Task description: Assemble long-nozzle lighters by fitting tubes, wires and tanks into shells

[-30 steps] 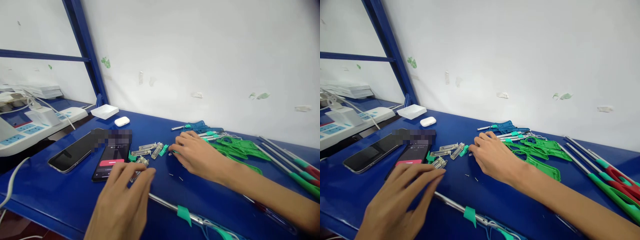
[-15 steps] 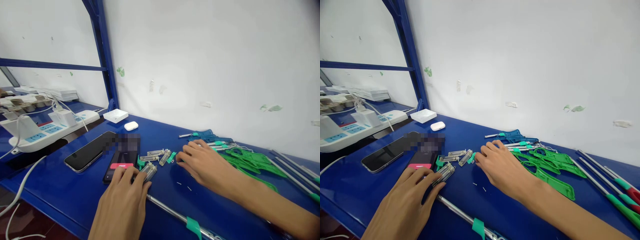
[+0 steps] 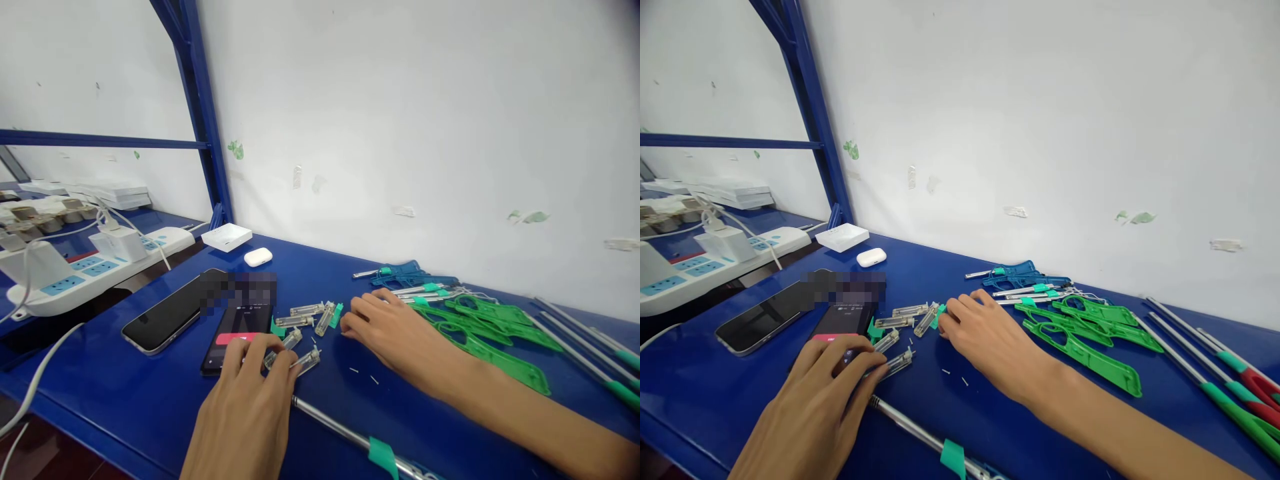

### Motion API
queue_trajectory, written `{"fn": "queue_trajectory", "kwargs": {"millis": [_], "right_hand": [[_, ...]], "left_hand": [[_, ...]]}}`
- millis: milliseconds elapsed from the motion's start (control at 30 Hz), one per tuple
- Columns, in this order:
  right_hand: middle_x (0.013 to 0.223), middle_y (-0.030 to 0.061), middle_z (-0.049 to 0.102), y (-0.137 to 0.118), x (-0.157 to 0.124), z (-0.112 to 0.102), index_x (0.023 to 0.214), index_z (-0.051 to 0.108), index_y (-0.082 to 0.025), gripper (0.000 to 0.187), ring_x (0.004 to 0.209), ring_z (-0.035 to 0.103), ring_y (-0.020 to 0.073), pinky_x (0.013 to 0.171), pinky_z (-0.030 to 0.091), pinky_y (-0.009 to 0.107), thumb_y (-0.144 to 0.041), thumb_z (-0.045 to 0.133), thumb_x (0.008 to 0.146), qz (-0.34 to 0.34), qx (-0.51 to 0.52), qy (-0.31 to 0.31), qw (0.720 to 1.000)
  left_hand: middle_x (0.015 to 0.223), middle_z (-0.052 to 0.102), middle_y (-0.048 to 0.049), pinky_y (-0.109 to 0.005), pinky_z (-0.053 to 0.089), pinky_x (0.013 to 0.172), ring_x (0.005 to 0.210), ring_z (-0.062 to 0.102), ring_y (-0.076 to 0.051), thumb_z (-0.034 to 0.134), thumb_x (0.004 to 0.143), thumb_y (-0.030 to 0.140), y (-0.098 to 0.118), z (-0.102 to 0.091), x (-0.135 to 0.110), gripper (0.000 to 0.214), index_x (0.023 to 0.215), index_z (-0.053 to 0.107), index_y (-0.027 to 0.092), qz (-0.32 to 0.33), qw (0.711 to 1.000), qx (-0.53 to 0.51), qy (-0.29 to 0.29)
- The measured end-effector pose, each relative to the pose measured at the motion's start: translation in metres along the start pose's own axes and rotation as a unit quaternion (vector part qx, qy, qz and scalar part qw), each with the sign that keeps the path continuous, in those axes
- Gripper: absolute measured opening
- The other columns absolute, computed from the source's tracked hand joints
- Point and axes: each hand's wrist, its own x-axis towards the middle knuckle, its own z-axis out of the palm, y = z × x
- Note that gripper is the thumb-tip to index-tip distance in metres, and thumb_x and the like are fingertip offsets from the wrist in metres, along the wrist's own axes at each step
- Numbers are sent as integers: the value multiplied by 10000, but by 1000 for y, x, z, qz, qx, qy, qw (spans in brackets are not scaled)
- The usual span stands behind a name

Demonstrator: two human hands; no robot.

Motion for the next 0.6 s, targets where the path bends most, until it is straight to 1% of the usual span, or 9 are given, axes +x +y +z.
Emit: {"fn": "queue_trajectory", "kwargs": {"millis": [67, 100, 200, 267, 333, 400, 500, 567, 600], "right_hand": [[1046, 6, 750, 0, -6, -5, 1096, 733, -192, 60, 917, 736, 198, 871, 653, 404, -174, 786, 1076, 8, 23, 8, 1000], [1039, 11, 749, 0, -10, -8, 1091, 721, -196, 86, 899, 725, 200, 858, 637, 398, -114, 738, 1072, 15, 37, 13, 999], [1012, 28, 766, 1, -25, -16, 1152, 698, -214, 301, 847, 713, 197, 774, 586, 351, 26, 544, 1056, 37, 87, 25, 995], [1008, 31, 788, 2, -35, -21, 1227, 691, -227, 390, 852, 740, 190, 723, 570, 311, 43, 464, 1062, 52, 115, 36, 991], [1017, 34, 816, 3, -46, -27, 1281, 690, -244, 398, 861, 772, 192, 692, 575, 293, 9, 452, 1087, 67, 131, 51, 988], [1055, 38, 854, 2, -58, -33, 1352, 698, -262, 397, 872, 808, 201, 711, 609, 299, -42, 469, 1114, 75, 138, 70, 985], [1082, 23, 892, 0, -80, -42, 1425, 705, -298, 375, 862, 852, 196, 744, 655, 296, -127, 486, 1173, 83, 134, 104, 982], [1097, 5, 907, -2, -97, -45, 1397, 737, -331, 306, 893, 880, 204, 793, 693, 309, -236, 509, 1217, 101, 125, 128, 979], [1134, -4, 916, -4, -105, -46, 1373, 760, -351, 288, 948, 895, 217, 842, 713, 326, -298, 516, 1231, 118, 119, 145, 975]], "left_hand": [[1219, 812, -115, -294, 674, 588, 1079, 774, -325, 536, 1151, 162, 1, 3, -1, 335, 1202, 856, 245, 13, 1000, -7, -5], [1228, 811, -111, -293, 674, 596, 1084, 771, -322, 562, 1155, 180, 2, 4, -1, 307, 1217, 855, 246, 17, 1000, -10, -7], [1207, 806, -110, -282, 649, 571, 1042, 766, -307, 550, 1146, 137, 3, 8, -1, 327, 1160, 861, 237, 17, 1000, -14, -5], [1164, 810, -115, -274, 608, 515, 994, 758, -306, 529, 1128, 101, 2, 9, 1, 355, 1110, 861, 226, 16, 1000, -17, 4], [1130, 822, -118, -276, 585, 483, 974, 754, -314, 525, 1118, 92, 1, 9, 3, 354, 1083, 855, 214, 19, 999, -25, 22], [1120, 842, -113, -303, 620, 513, 985, 761, -324, 506, 1143, 119, 0, 7, 6, 355, 1093, 845, 211, 24, 998, -35, 49], [1144, 868, -76, -331, 679, 605, 1035, 783, -315, 462, 1223, 217, 4, 1, 9, 341, 1213, 803, 233, 32, 994, -56, 88], [1171, 872, -35, -299, 705, 715, 1091, 798, -267, 473, 1261, 290, 11, -1, 8, 270, 1299, 740, 271, 38, 989, -94, 106], [1181, 870, -17, -275, 710, 789, 1109, 806, -234, 501, 1266, 320, 15, -2, 6, 222, 1340, 708, 287, 37, 985, -125, 110]]}}
